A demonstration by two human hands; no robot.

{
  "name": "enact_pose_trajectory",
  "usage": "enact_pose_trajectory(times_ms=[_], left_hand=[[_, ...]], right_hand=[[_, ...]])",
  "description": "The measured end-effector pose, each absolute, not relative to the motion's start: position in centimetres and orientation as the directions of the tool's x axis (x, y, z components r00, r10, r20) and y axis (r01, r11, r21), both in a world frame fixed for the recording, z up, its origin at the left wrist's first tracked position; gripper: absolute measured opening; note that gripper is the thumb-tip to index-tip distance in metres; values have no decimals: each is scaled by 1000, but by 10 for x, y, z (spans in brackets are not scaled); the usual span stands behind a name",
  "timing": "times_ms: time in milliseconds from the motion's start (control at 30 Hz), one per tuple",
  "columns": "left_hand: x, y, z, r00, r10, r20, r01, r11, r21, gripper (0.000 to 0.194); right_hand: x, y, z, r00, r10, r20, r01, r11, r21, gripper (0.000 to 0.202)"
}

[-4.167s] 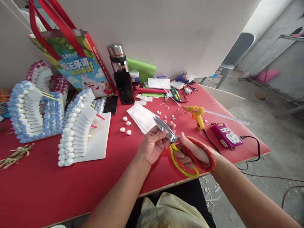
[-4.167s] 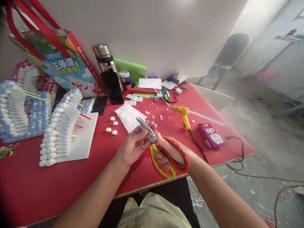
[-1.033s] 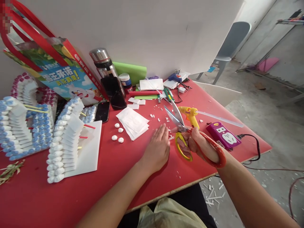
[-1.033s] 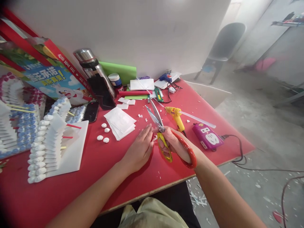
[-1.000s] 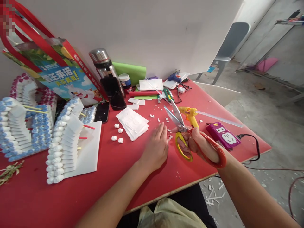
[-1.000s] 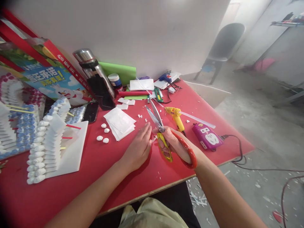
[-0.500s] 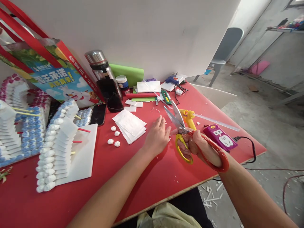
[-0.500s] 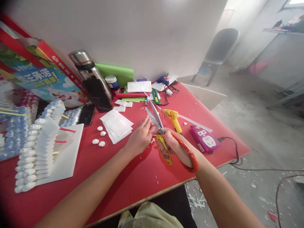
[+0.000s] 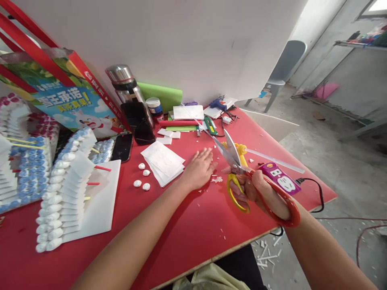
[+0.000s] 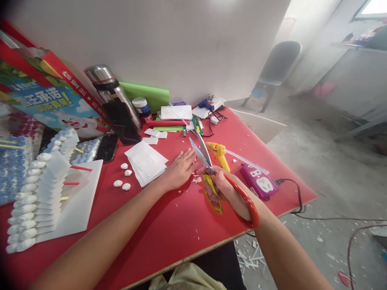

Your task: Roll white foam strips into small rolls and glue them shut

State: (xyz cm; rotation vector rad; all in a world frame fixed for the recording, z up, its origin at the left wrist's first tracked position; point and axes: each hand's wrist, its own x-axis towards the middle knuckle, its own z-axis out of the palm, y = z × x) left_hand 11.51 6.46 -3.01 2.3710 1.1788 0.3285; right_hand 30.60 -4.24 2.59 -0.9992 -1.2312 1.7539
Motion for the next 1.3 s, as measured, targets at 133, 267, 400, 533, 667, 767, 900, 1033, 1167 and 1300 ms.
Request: enact_pose_trajectory(times_ms=[133,267,400,533,667,767,900,1033,1167,1300], left_hand=[[117,67,-24,580,807,109,632,-530,566,57],[127,91,-29,611,789,67,664,-557,498,57],[135,97,-36,632,773,46,683,-584,439,56],[129,85,-37,674,738,36,641,-609,466,50],[115,69,-35,742,661,107,475,-632,612,45],[109,65,-34,688,701,190,412,-592,693,45],[114,70,-35,703,684,195,430,-627,650,47],[124,64,-36,744,647,165,418,-644,640,43],[131,38,-33,801,569,186,303,-653,694,39],[126,12,-24,858,452,243,132,-652,747,40]], right_hand=[[307,-43,28,-411,894,-178,-133,-252,-959,65],[307,-44,26,-406,895,-186,-144,-264,-954,62],[310,-44,23,-390,902,-184,-141,-256,-956,66],[315,-45,20,-385,905,-184,-151,-258,-954,72],[317,-47,20,-396,903,-168,-169,-252,-953,74],[314,-46,24,-389,906,-164,-175,-248,-953,75],[309,-44,28,-390,903,-181,-157,-258,-953,78],[312,-45,26,-414,892,-184,-137,-261,-956,71],[315,-49,28,-410,897,-162,-97,-220,-971,70],[317,-54,37,-365,926,-97,29,-93,-995,73]])
